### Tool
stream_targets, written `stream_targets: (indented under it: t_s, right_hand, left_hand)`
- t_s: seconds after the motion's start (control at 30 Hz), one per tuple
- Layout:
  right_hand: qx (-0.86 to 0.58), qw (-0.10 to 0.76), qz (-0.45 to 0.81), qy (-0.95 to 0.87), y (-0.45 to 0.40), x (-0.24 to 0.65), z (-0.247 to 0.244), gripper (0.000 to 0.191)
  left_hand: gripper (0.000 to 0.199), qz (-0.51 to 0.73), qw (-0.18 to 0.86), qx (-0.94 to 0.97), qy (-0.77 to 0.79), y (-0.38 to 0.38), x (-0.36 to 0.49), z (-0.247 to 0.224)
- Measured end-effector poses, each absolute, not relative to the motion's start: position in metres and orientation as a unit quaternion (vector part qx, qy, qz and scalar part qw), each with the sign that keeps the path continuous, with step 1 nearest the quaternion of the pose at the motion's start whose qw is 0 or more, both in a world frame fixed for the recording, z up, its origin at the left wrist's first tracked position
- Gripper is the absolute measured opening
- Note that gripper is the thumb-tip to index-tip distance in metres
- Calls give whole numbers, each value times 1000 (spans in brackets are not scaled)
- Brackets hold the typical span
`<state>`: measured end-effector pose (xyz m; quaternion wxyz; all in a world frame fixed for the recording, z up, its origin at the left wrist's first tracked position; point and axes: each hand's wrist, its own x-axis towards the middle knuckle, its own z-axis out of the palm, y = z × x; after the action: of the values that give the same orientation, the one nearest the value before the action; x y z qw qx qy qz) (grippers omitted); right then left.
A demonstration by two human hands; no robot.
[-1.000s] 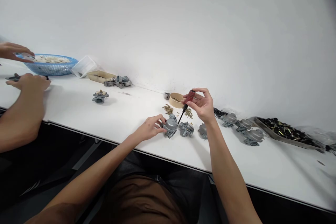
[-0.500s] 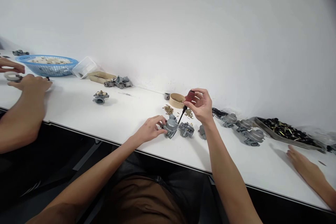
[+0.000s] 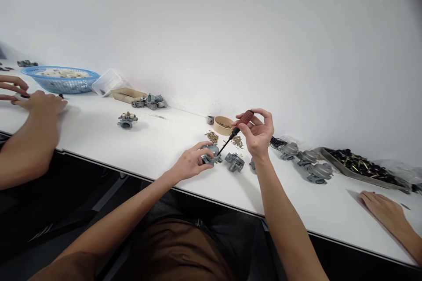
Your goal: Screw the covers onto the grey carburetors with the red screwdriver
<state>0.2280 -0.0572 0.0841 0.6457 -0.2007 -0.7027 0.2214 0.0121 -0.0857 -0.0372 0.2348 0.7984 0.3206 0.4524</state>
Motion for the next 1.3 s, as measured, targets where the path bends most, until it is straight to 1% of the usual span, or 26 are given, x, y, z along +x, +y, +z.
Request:
stream_targets:
  t_s: [0.17, 0.3, 0.4, 0.5, 0.57, 0.63, 0.73, 0.8, 0.83, 1.03, 1.2, 1.3]
  right_hand:
    - [-184, 624, 254, -716, -56, 219, 77, 42]
    - [-194, 615, 253, -721, -53, 217, 75, 42]
    - [-199, 624, 252, -712, -50, 218, 74, 42]
    - [-212, 636, 246, -700, -46, 221, 73, 43]
    - [-223, 639, 242, -695, -43, 223, 72, 44]
    - [-228, 641, 239, -693, -41, 224, 71, 45]
    - [-229, 643, 237, -691, -40, 224, 70, 46]
    - [-229, 648, 235, -687, -40, 224, 70, 46]
    - [-230, 650, 235, -685, -40, 224, 70, 45]
    - [-220, 662, 227, -680, -39, 224, 71, 44]
    - [-213, 655, 222, -690, -44, 222, 73, 43]
    - [-204, 648, 224, -699, -48, 222, 74, 43]
  left_hand:
    - [18, 455, 261, 791, 315, -79, 12, -42]
    - [32, 451, 264, 792, 317, -78, 17, -45]
    - [44, 449, 262, 785, 338, -80, 19, -41]
    - [50, 442, 264, 777, 362, -82, 18, -35]
    - [51, 445, 241, 777, 374, -82, 18, -32]
    - [54, 451, 185, 775, 402, -82, 18, -32]
    - [74, 431, 106, 769, 460, -78, 19, -37]
    - [86, 400, 102, 778, 474, -73, 19, -42]
    - [87, 387, 109, 784, 473, -71, 20, -44]
    - [71, 375, 123, 799, 454, -68, 20, -45]
    - [72, 371, 94, 833, 400, -73, 25, -38]
    - [73, 364, 47, 856, 365, -75, 27, -37]
